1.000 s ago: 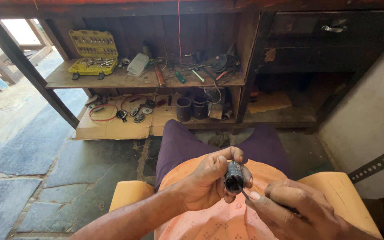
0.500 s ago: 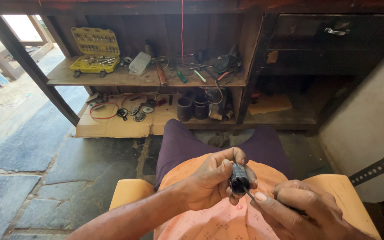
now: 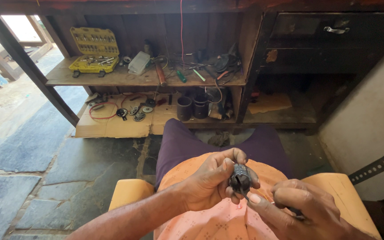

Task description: The person sits and disassembles a small cylindrical electronic component, then twists and connects two wires together by hand. The person handles the component and wires throughout the clip.

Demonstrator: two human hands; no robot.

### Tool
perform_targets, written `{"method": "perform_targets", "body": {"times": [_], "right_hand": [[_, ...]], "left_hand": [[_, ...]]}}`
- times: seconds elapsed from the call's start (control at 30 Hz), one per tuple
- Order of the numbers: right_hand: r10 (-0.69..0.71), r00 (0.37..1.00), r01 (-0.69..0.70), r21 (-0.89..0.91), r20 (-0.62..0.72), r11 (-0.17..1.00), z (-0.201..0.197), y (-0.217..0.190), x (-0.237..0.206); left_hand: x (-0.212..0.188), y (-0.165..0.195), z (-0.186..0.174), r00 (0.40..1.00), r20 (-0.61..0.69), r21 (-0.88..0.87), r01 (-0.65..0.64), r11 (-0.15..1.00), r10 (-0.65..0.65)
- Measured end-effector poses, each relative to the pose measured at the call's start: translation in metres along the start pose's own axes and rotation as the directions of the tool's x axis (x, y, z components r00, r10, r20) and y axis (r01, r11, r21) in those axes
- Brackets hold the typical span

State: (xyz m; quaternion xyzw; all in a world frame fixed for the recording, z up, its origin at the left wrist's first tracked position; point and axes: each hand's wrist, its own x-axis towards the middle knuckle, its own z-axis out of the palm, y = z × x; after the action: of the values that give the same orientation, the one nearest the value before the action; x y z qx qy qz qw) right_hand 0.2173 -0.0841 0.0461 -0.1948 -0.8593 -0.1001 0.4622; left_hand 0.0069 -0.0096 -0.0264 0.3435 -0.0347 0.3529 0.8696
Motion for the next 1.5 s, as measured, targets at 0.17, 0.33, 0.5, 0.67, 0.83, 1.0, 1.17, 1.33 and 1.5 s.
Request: {"method": "perform_targets", "body": {"times": [0.17,0.33,0.5,0.67,0.83,1.0,1.17,1.33,1.5], "right_hand": [[-0.01,1.0,0.01,-0.018,-0.009,1.0,-0.001,0.006,-0.001],[-0.015,1.0,0.015,-0.058,0.007,0.998,-0.001,0.006,0.0],[0.031,0.995,-0.019,-0.125,0.099,0.992,-0.004,0.009,0.003],[-0.128,0.957,0.181,-0.191,0.262,0.965,-0.001,0.019,0.006],[0.205,0.956,-0.15,-0.253,0.211,0.956,0.004,0.017,0.002],[0.273,0.945,-0.228,-0.234,0.181,0.945,0.002,0.018,0.005],[0.266,0.956,-0.264,-0.029,0.125,0.964,-0.002,0.024,0.01],[0.337,0.917,-0.369,0.129,0.213,0.921,-0.005,0.026,0.01],[0.318,0.917,-0.365,0.19,0.24,0.911,-0.01,0.032,0.013]], "left_hand": [[0.001,0.0,-0.001,1.0,0.002,0.029,-0.013,1.0,0.013],[0.002,-0.001,-0.001,1.0,-0.001,0.018,-0.023,1.0,0.023],[0.006,-0.003,0.001,0.997,-0.063,0.063,-0.046,0.997,0.05],[0.005,-0.003,0.003,0.993,-0.08,0.221,-0.073,0.973,0.093],[0.008,0.002,0.01,0.98,-0.123,0.32,-0.11,0.941,0.157],[0.007,0.01,0.023,0.976,-0.114,0.411,-0.122,0.903,0.184],[0.003,0.015,0.034,0.973,-0.043,0.497,-0.176,0.85,0.227],[0.002,0.009,0.041,0.952,-0.031,0.52,-0.244,0.818,0.304],[0.004,0.009,0.047,0.944,-0.025,0.612,-0.247,0.752,0.33]]}}
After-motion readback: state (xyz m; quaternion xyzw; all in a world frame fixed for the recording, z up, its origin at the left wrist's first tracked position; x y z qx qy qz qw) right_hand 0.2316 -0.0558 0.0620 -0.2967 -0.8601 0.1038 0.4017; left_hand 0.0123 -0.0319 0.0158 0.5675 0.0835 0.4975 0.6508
